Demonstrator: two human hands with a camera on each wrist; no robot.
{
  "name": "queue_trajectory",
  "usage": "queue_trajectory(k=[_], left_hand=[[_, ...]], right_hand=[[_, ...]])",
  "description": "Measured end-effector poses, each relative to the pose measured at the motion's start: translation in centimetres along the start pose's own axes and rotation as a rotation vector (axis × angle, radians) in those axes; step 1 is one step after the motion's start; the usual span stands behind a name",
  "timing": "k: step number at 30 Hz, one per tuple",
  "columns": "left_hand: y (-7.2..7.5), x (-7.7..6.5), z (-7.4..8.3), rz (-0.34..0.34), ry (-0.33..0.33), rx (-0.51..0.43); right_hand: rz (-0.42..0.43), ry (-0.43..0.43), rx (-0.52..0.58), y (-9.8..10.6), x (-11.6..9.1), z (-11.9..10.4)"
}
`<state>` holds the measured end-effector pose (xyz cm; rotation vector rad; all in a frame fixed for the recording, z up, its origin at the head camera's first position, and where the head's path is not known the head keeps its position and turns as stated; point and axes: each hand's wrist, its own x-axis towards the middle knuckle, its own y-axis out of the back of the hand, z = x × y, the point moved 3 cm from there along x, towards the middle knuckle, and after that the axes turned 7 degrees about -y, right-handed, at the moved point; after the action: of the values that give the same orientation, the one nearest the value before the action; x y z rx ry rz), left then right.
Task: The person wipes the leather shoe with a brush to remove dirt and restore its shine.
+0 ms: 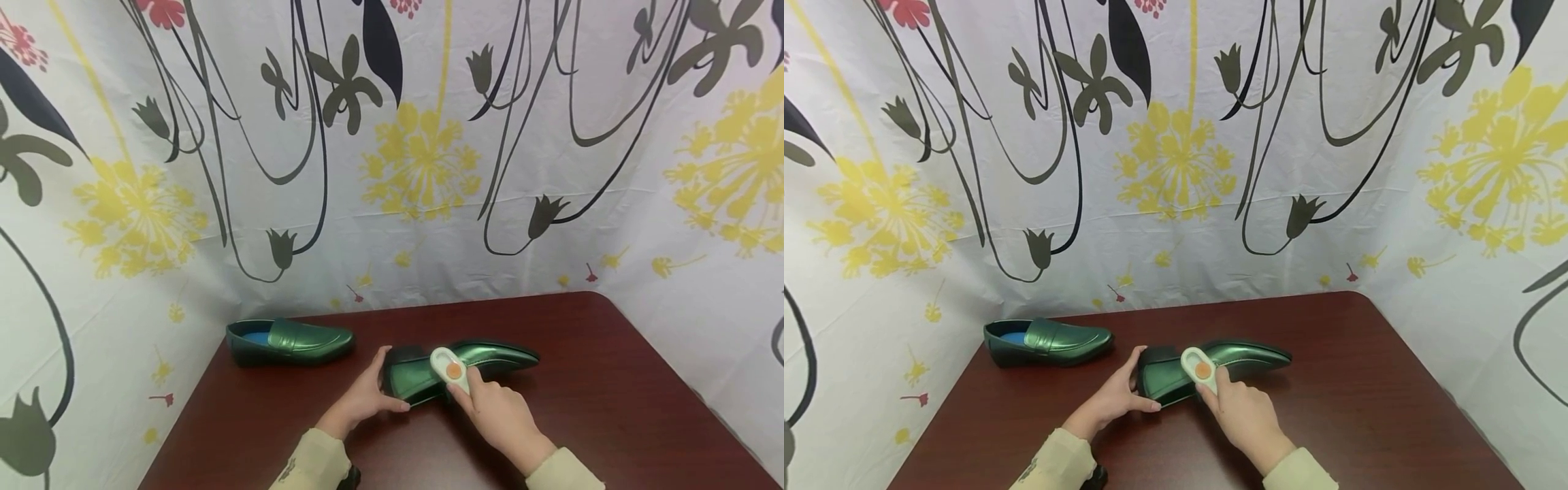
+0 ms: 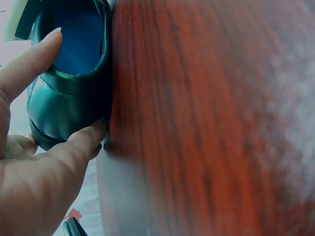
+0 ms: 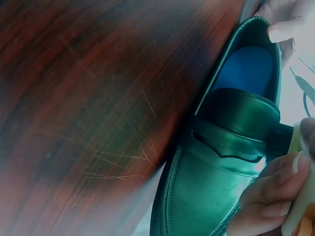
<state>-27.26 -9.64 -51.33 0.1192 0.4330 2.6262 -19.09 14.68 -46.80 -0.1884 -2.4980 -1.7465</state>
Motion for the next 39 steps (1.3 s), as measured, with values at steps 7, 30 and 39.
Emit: queue_trajectory(k=[7, 30, 39], left_hand=[[-0.1, 0.0, 0.0, 0.009, -0.011, 0.021], [-0.1, 0.3, -0.3, 0.005, -0.030, 0.017], [-0.1, 0.2, -0.1, 0.002, -0.042, 0.023]], right_hand=[[0.007, 0.015, -0.006, -0.1, -0.1, -0.4], [0.139, 0.104, -0.069, -1.5, -0.7, -2.8], [0.114, 0.126, -0.068, -2.3, -0.9, -3.7]])
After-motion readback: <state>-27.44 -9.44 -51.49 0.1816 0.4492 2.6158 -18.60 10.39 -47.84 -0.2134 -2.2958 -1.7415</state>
